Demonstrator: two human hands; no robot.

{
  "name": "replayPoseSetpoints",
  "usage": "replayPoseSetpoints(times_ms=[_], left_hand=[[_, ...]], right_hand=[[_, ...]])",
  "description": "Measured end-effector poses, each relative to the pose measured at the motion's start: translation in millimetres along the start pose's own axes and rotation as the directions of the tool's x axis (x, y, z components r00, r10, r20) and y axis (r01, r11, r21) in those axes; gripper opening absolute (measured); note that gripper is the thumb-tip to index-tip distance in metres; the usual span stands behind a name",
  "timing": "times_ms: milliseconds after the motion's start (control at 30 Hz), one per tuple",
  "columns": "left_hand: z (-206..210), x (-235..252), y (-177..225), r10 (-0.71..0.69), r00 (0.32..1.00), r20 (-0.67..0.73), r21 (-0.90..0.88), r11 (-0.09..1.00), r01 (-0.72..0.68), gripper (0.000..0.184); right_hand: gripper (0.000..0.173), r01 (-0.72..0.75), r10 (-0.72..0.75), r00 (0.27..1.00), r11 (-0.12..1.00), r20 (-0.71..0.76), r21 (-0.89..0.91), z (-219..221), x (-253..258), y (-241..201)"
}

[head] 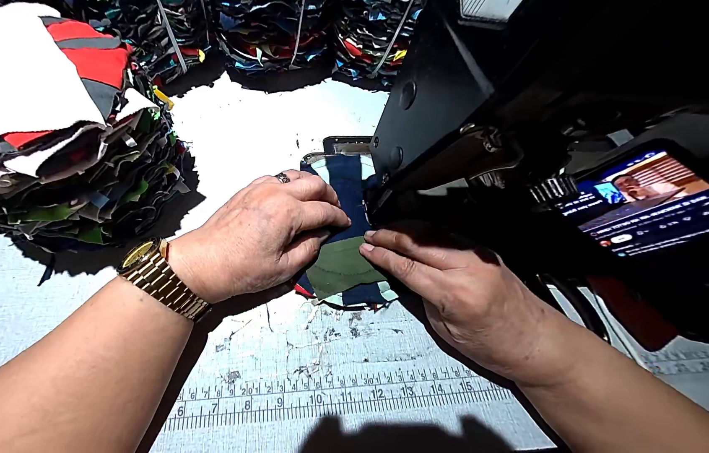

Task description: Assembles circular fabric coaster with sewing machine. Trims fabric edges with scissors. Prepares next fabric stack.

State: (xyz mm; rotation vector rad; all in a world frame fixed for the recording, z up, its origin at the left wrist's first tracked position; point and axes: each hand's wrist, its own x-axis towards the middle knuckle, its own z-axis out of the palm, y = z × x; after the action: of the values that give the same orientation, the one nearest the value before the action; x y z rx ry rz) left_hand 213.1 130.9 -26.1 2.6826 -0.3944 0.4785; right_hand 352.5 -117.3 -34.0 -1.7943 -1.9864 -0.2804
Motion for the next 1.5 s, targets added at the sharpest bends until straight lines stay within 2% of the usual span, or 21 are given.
replayPoseSetpoints(times_ms=[167, 367, 667, 800, 900, 967, 1067, 1233, 1500], left_hand=[[-3.0, 1.0, 1.0, -0.027, 1.000, 0.014, 0.032, 0.999, 0.027, 0.037], [-5.2, 2.0, 2.7, -0.050, 0.998, 0.030, 0.046, 0.998, 0.049, 0.038], [-7.3, 3.0, 14.6, -0.027, 0.998, 0.050, 0.109, 0.994, 0.022, 0.035], [-7.8, 4.4, 21.2, -0.021, 0.997, 0.074, 0.132, 0.991, 0.011, 0.035], [-7.7, 2.9, 17.6, -0.029, 0.998, 0.048, 0.085, 0.996, 0.025, 0.035], [-8.3, 0.6, 11.4, -0.037, 0.999, -0.019, 0.043, 0.998, 0.037, 0.036], [-7.6, 3.3, 4.5, -0.037, 0.995, -0.091, 0.069, 0.997, 0.043, 0.037], [0.0, 4.1, -1.1, -0.038, 0.998, 0.044, 0.058, 0.998, 0.035, 0.045], [-1.4, 4.1, 2.7, -0.069, 0.996, 0.051, 0.101, 0.993, 0.064, 0.044]], right_hand=[[0.036, 0.012, -0.011, 0.998, 1.000, -0.062, 0.008, -2.0, 1.2, -2.9], [0.037, 0.022, -0.024, 0.999, 0.998, 0.026, 0.057, 0.1, 4.5, -6.9], [0.028, -0.050, 0.053, 0.996, 0.997, -0.072, 0.050, -6.0, 1.2, 4.6], [0.028, -0.030, 0.038, 0.992, 0.997, -0.123, 0.065, -4.7, 4.4, -2.0], [0.036, 0.021, -0.017, 0.999, 0.996, -0.041, 0.082, 0.5, 8.1, -8.5], [0.039, 0.034, -0.035, 0.999, 0.996, 0.018, 0.079, 4.2, 8.8, -9.5], [0.040, 0.035, -0.037, 0.998, 0.998, 0.048, 0.049, 5.1, 8.9, -10.3], [0.041, 0.046, -0.047, 0.999, 0.999, 0.025, 0.022, 5.0, 9.3, -9.9], [0.038, 0.029, -0.029, 1.000, 0.999, 0.008, 0.031, 2.5, 6.7, -8.0]])
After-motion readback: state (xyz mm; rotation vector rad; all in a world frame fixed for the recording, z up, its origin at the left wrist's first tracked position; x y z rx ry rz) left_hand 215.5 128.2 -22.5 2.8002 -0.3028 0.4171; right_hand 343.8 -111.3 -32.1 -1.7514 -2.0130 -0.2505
